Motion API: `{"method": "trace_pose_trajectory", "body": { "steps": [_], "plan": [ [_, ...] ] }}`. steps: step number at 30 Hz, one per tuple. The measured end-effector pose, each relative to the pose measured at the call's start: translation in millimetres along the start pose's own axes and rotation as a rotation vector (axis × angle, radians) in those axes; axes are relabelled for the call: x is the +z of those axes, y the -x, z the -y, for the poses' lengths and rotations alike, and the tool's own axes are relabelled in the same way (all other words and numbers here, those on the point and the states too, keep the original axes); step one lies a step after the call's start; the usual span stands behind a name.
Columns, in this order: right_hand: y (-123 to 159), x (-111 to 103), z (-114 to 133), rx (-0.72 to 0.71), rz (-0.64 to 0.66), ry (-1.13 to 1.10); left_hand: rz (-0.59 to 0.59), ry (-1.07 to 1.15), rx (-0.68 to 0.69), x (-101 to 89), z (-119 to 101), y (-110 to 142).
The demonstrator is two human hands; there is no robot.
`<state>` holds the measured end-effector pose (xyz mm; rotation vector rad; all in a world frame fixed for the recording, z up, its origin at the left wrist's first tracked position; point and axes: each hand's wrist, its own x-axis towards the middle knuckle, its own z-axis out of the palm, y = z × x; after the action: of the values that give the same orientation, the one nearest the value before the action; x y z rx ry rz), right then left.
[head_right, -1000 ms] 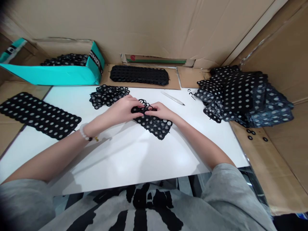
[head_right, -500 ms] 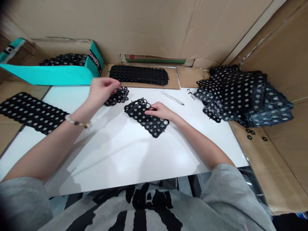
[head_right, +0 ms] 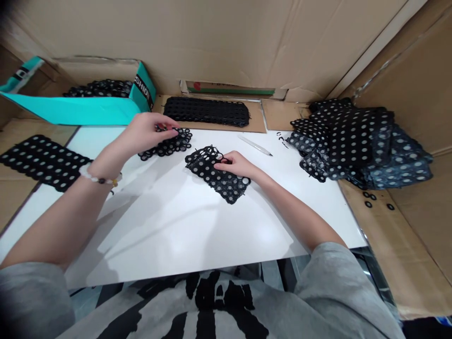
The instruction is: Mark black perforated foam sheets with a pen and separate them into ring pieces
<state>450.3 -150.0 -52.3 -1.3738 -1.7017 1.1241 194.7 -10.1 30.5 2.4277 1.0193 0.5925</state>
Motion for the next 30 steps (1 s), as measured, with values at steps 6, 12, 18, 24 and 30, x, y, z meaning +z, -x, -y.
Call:
{"method": "trace_pose_trajectory", "body": {
  "steps": [6,12,18,24,30],
  "plan": [
    [-2,2,-2,-0.028,-0.042,0.033,0.189,-0.016,0.246,40.8,-59,29],
    [-3,-1,-4,-0.126,0.035,-0.006,0.188,0.008,0.237,64.7,-54,36],
    [-2,-1,-4,-0.037,0.066,-0.032,0.119,0.158,0.063,64.1,-43,25],
    [-2,-1,-6,-0.068,0.058,-0.011,-0.087,0.055,-0.167,18.0,-8,3],
    [-2,-1,-9,-0.088,0.073,0.007,0.076,-0.331,-0.193,-21.1,41,-5]
  ]
}}
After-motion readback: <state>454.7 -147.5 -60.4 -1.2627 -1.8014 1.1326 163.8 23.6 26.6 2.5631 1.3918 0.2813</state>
